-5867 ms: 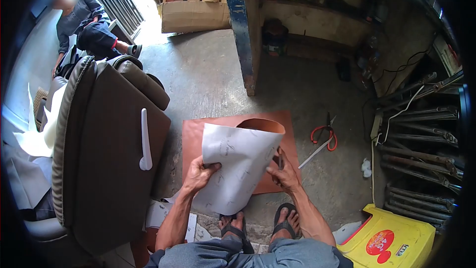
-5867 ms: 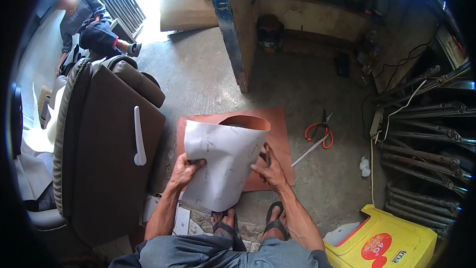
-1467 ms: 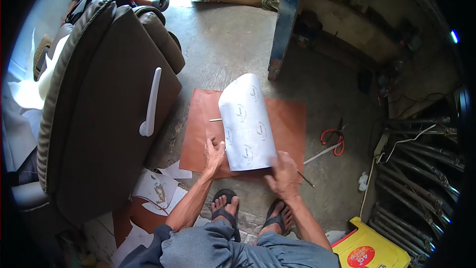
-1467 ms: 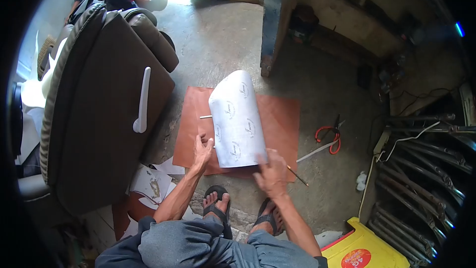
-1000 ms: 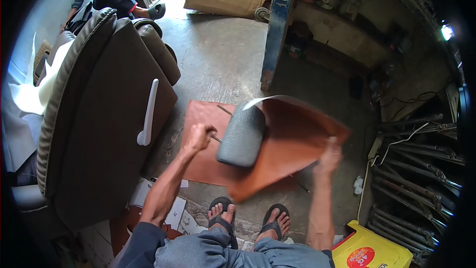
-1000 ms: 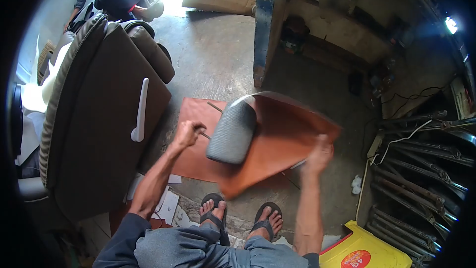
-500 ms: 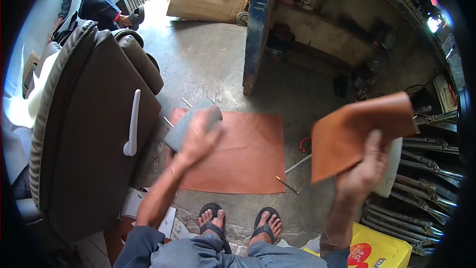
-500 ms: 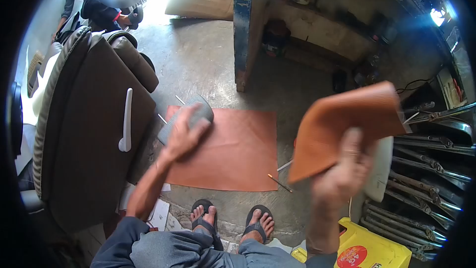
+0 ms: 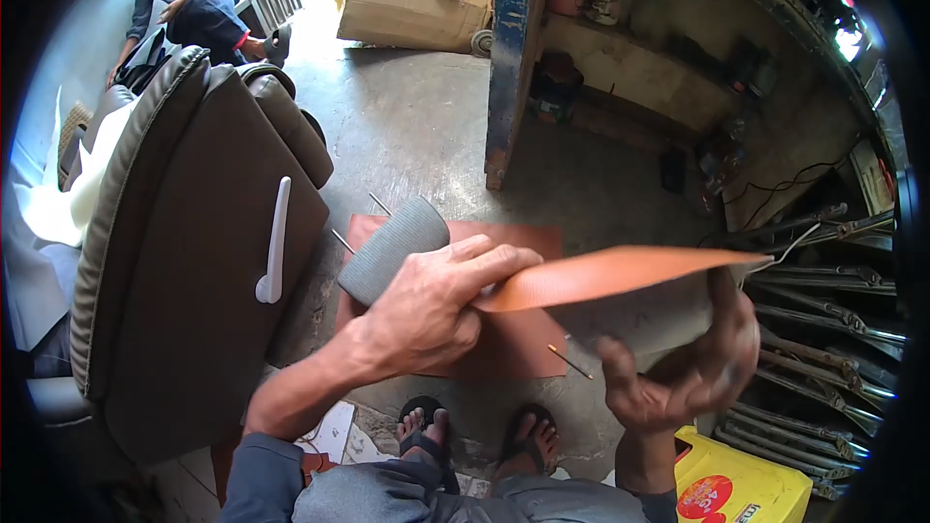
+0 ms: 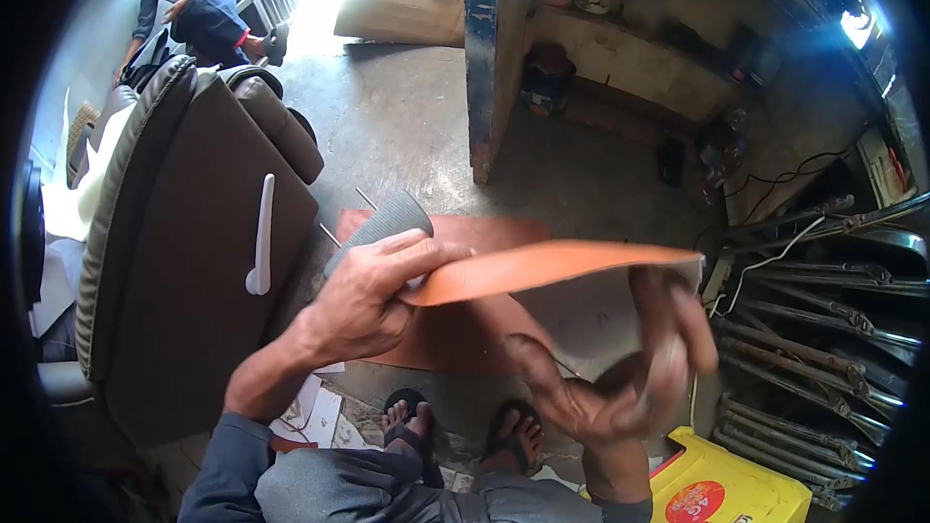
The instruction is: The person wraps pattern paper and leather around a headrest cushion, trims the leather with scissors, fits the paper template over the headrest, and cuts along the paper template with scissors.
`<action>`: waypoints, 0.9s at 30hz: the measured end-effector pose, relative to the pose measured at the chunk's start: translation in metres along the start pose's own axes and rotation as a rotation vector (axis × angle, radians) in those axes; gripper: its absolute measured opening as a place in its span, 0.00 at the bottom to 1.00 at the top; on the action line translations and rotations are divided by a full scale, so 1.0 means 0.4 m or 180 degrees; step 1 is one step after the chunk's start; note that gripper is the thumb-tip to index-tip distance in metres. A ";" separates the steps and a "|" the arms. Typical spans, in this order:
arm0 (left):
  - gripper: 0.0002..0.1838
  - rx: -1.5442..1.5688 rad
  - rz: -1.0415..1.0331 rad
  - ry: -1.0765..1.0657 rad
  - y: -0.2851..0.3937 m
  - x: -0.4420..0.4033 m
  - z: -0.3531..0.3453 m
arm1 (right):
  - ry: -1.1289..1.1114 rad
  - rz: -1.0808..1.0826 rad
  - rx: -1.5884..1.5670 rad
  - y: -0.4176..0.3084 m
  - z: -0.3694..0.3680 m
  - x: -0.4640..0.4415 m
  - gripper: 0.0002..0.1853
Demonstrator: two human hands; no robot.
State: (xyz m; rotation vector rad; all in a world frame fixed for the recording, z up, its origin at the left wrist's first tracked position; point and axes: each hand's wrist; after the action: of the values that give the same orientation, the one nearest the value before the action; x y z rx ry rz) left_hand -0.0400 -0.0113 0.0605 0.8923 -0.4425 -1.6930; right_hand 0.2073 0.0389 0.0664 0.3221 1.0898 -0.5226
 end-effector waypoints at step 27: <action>0.18 -0.2475 0.1044 -0.0296 -0.578 0.662 -0.126 | -0.2661 -0.0369 -0.1151 0.172 -0.442 0.668 0.24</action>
State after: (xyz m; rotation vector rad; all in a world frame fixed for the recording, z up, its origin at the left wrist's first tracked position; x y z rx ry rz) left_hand -0.1792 -0.1797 -0.2195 0.1586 0.0317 -1.4238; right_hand 0.2082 0.1189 -0.2513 -0.2721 0.3695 -0.4816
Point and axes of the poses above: each hand's wrist, its own x-axis away from the middle knuckle, its own z-axis out of the back of the hand, y = z × x, and after that the axes turned 5 degrees about z, right-handed
